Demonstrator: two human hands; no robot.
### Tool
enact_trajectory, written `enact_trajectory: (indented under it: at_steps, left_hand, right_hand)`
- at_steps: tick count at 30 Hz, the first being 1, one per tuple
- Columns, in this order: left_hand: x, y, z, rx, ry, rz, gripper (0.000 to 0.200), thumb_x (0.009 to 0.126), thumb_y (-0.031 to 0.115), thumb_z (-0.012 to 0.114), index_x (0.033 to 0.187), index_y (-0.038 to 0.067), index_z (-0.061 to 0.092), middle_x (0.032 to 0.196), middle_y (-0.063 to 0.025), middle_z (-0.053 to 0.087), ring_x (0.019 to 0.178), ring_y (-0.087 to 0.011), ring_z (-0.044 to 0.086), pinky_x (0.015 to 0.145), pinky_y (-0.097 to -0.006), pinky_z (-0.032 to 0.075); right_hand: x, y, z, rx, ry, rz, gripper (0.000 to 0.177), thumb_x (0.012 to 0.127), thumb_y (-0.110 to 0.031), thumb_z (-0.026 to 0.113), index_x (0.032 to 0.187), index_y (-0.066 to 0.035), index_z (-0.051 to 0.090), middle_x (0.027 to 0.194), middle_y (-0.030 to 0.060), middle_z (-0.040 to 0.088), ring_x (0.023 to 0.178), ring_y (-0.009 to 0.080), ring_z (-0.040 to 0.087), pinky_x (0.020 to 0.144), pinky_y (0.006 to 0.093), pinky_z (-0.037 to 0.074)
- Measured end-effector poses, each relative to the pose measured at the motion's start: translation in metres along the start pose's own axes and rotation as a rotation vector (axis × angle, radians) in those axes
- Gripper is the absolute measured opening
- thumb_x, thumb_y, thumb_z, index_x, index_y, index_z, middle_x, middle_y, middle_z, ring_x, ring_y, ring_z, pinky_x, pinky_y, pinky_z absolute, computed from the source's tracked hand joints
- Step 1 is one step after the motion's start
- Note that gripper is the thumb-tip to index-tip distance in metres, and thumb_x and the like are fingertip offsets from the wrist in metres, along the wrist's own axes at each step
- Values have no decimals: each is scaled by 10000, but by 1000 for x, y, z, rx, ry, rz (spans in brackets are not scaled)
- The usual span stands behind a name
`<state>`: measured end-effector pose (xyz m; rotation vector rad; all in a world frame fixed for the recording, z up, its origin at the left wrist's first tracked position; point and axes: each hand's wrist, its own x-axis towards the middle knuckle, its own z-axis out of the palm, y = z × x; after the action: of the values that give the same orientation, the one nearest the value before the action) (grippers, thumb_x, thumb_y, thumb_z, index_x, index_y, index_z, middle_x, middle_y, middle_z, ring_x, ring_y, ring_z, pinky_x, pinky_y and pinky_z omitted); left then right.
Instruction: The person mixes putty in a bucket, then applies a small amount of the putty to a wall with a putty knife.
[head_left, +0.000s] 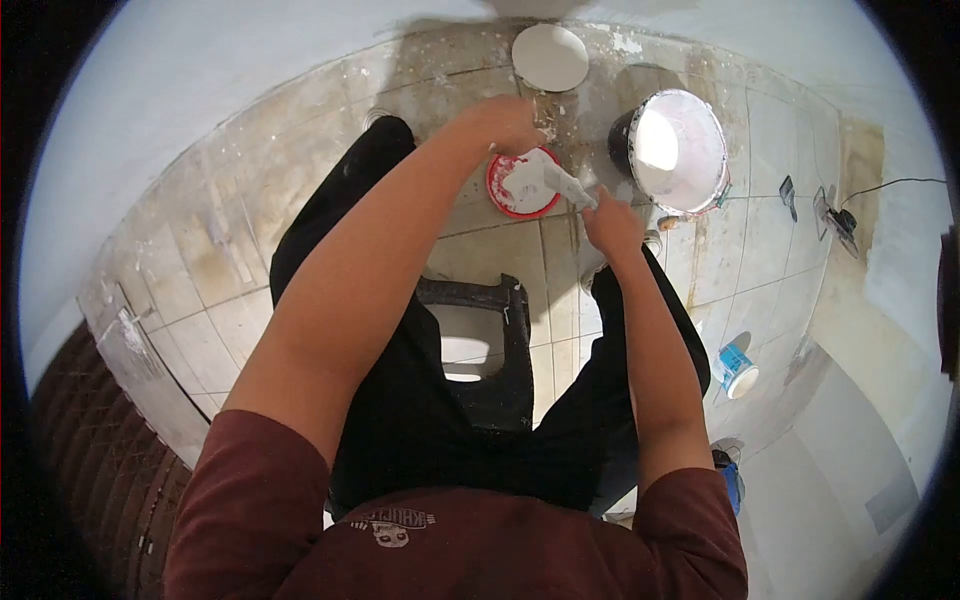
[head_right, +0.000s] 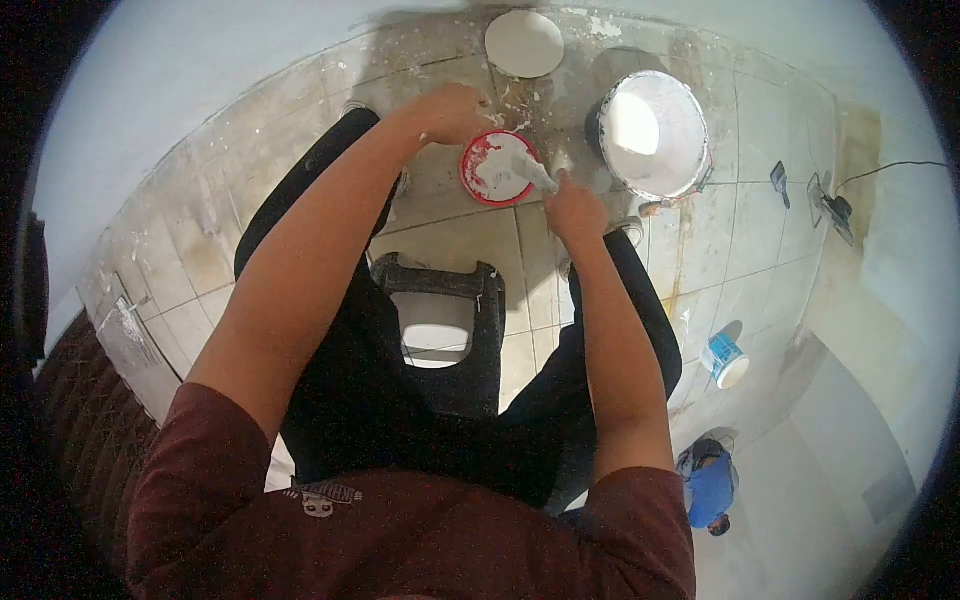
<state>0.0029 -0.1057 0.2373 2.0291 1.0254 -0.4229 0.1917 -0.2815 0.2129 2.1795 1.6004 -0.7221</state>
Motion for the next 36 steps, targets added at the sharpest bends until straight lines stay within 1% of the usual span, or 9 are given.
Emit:
enact_trajectory:
  at_steps: [4, 13, 18, 20, 25, 27, 30, 33, 36]
  left_hand:
    - [3, 2, 10, -40, 42, 22, 475, 840, 409, 557, 1079, 8, 644, 1107, -221, 622, 1028, -356, 599, 886, -437, 469]
    - [4, -1, 13, -22, 6, 14, 509, 832, 443, 569, 1110, 20, 622, 1081, -215, 631, 1013, -353, 604, 879, -438, 470]
    - [1, -4, 11, -10, -57, 12, 570, 845, 460, 580, 1207, 21, 563, 1177, -261, 567, 1117, -375, 536, 966, -428, 413]
    - [4, -6, 8, -2, -60, -3, 567, 848, 463, 575, 1207, 26, 563, 1188, -261, 559, 1125, -377, 528, 975, -426, 405]
    - [1, -4, 14, 0, 38, 1, 542, 813, 448, 597, 1113, -4, 609, 1109, -236, 612, 1042, -378, 580, 903, -432, 454]
    - [6, -4, 15, 22, 39, 36, 555, 808, 442, 607, 1127, -11, 601, 1114, -246, 606, 1051, -382, 574, 914, -430, 447]
    - [10, 0, 14, 36, 22, 36, 563, 808, 430, 612, 1149, -18, 589, 1130, -258, 594, 1071, -385, 562, 930, -427, 435]
    - [13, 0, 18, 34, 21, 49, 564, 814, 422, 611, 1160, -22, 582, 1148, -263, 584, 1091, -385, 550, 939, -427, 427]
    - [15, 12, 9, 66, -38, 3, 569, 860, 449, 558, 1217, 6, 550, 1221, -244, 548, 1144, -374, 516, 979, -421, 396]
  right_hand:
    - [11, -10, -6, 25, -76, 38, 427, 852, -302, 581, 1238, -137, 506, 1019, 191, 642, 988, 355, 616, 829, 469, 498]
    - [23, -3, 11, 69, 8, 32, 438, 857, -356, 573, 1222, -120, 518, 1029, 216, 637, 987, 374, 613, 843, 472, 490]
    - [30, 34, 135, 271, 8, 85, 554, 870, -358, 544, 1231, 55, 467, 1023, 280, 618, 972, 417, 604, 856, 490, 469]
    - [26, 39, 189, 357, -22, 253, 594, 865, -344, 543, 1232, 113, 449, 1024, 308, 608, 968, 429, 603, 859, 481, 465]
    - [-4, 29, 290, 772, 190, 402, 463, 875, -319, 530, 1158, 47, 517, 930, 302, 621, 907, 453, 598, 785, 493, 461]
    - [-15, 13, 264, 821, 251, 441, 375, 890, -295, 523, 1064, 38, 530, 888, 301, 615, 895, 460, 591, 778, 499, 455]
    - [-16, 4, 218, 846, 102, 375, 336, 906, -279, 506, 1025, 35, 528, 856, 303, 607, 865, 469, 583, 759, 512, 452]
    - [-9, 8, 237, 707, 237, 298, 305, 920, -268, 490, 991, 27, 523, 826, 300, 600, 832, 475, 579, 726, 523, 447]
    - [-17, 14, 184, 773, 225, 278, 426, 934, -299, 462, 1108, 88, 494, 927, 314, 601, 885, 478, 573, 767, 520, 445]
